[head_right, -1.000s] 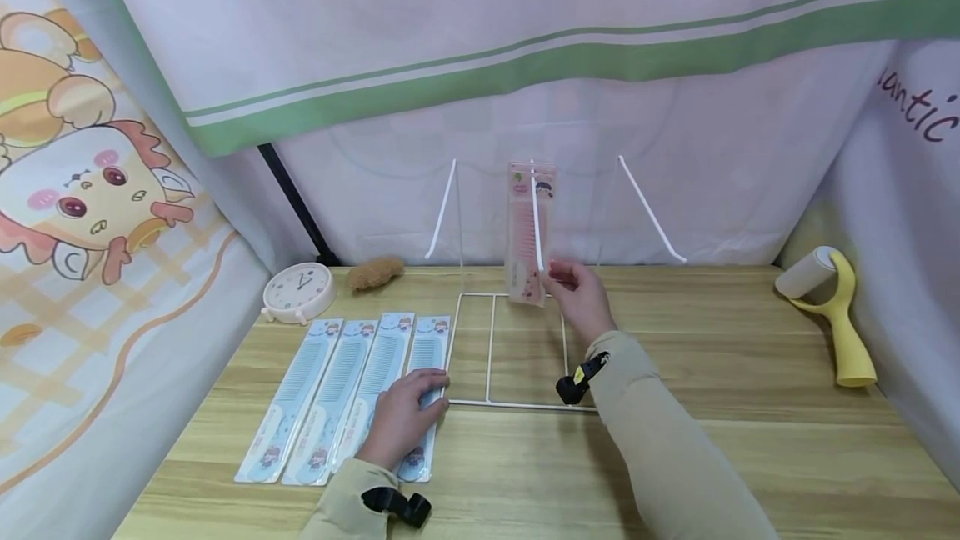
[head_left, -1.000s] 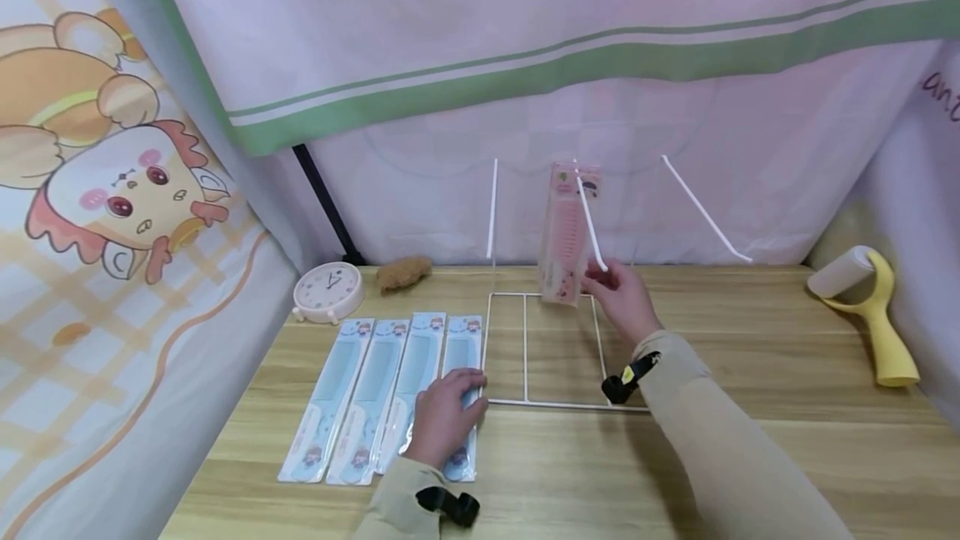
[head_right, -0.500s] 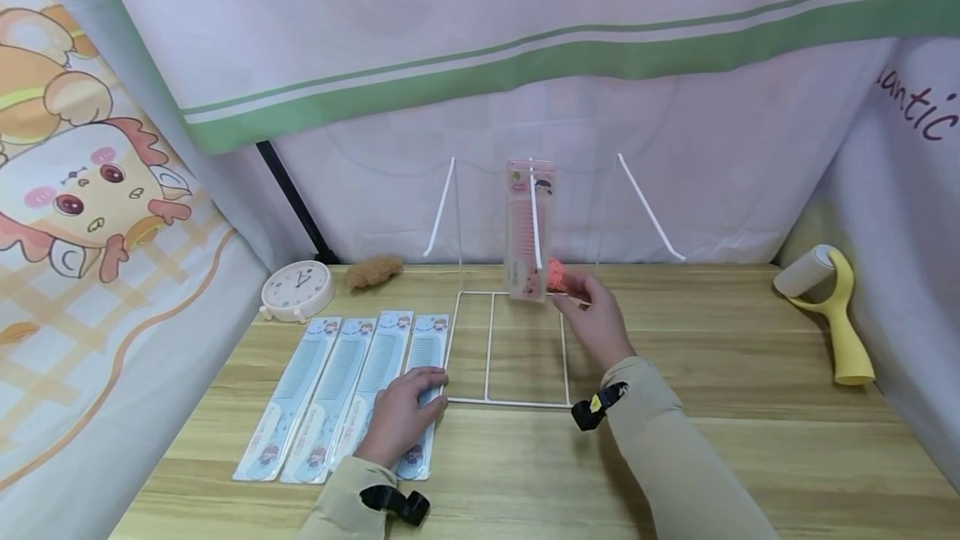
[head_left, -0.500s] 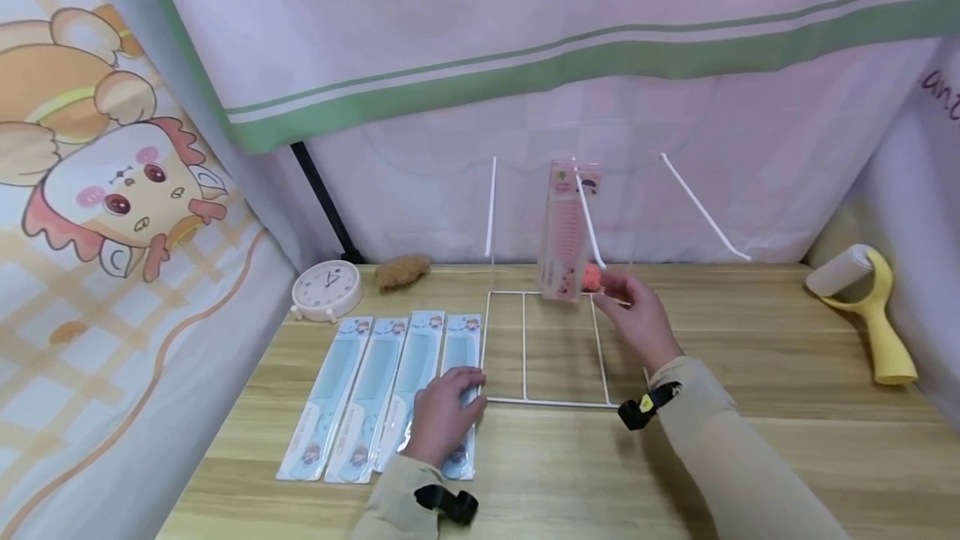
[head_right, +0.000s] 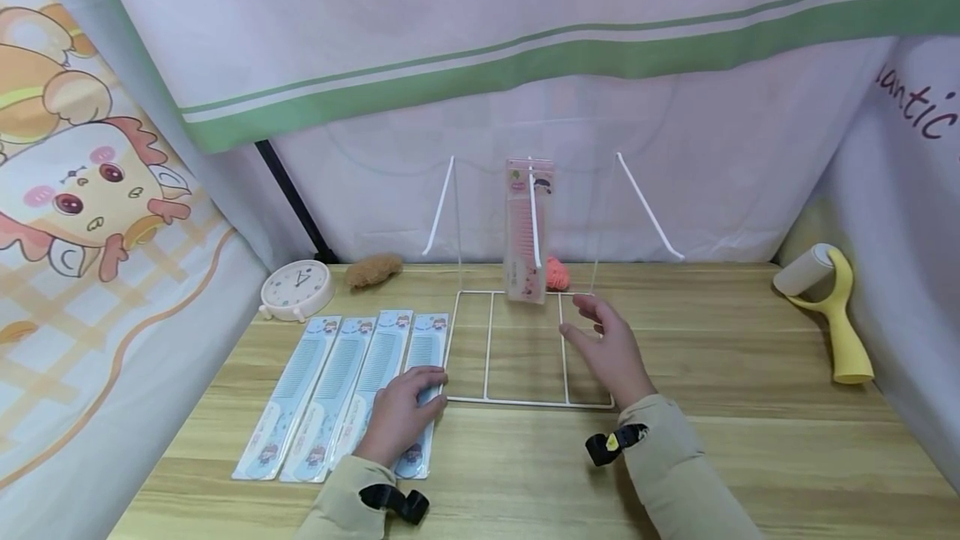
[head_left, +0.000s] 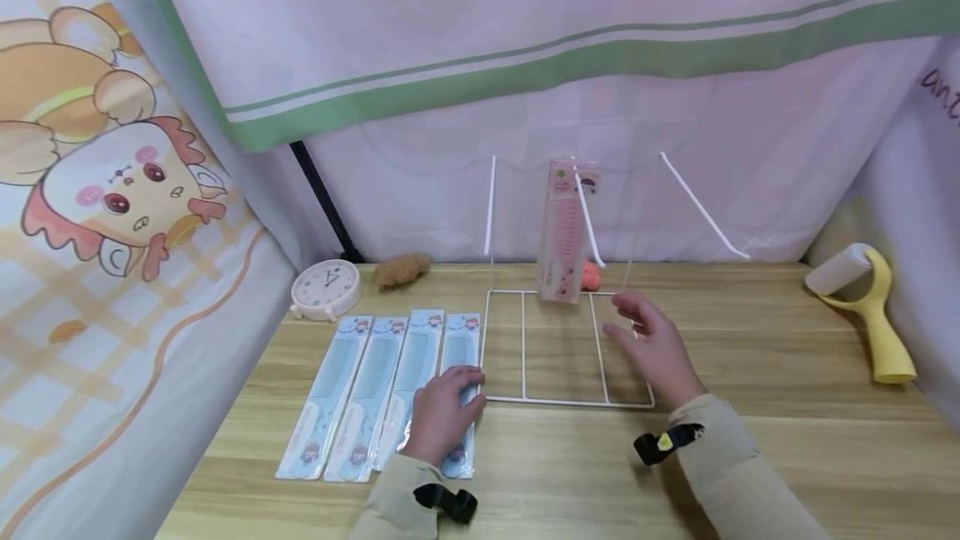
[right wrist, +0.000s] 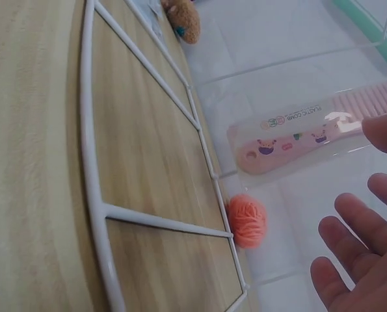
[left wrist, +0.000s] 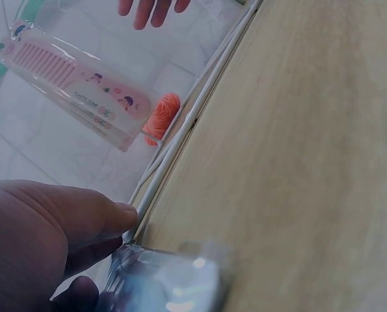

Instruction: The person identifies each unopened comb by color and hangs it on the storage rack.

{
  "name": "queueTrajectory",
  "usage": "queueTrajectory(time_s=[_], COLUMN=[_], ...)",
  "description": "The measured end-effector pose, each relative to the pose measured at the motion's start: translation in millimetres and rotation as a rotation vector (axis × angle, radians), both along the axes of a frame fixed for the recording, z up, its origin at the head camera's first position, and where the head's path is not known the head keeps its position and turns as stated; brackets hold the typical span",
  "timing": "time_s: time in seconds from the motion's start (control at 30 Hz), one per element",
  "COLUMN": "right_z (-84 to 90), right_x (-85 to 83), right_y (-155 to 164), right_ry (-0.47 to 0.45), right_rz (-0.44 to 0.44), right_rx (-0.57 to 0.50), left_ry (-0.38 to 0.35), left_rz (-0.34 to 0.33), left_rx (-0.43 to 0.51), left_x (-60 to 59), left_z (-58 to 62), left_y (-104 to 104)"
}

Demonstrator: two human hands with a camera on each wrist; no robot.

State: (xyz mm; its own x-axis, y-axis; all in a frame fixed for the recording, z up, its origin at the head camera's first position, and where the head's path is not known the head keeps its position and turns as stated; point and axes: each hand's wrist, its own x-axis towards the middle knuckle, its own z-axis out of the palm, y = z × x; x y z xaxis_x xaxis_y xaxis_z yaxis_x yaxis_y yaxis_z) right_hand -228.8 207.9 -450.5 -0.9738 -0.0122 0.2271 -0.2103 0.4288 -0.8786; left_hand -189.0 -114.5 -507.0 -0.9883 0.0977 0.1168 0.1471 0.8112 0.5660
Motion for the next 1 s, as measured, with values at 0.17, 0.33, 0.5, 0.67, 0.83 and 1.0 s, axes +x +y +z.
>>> queueTrajectory(time_s=[0.17,0.33,0.5,0.67,0.83,1.0], right_z=[-2.9,-12.4,-24.5,-34.1,-43.2,-50.7], right_x=[11.0,19.7,23.8,25.0,29.6,33.0], right_y=[3.9,12.0,23.7,34.6,45.0,50.2], right_ry=[-0.037,-0.054,-0.069,-0.129,-0.168,-0.197], right_rz=[0.000,-0.011,-0.026,-0.039,-0.028,0.025], right_rx=[0.052,0.068,0.039,0.061,0.179,0.288], left_ry=[0.010,0.026,0.015,0.025,0.012,0.063], left_rz=[-0.005,-0.012,-0.010,-0.008,-0.018,-0.034], left_rx=[-0.003,-0.003,-0.003,-0.003,0.012,0.006], left_x=[-0.4,0.1,-0.3,0.1,1.2,2.5], left_z=[0.4,2.3,3.9,4.5,3.0,1.0], left_y=[-1.1,-2.7,-3.3,-4.6,-2.2,-1.0])
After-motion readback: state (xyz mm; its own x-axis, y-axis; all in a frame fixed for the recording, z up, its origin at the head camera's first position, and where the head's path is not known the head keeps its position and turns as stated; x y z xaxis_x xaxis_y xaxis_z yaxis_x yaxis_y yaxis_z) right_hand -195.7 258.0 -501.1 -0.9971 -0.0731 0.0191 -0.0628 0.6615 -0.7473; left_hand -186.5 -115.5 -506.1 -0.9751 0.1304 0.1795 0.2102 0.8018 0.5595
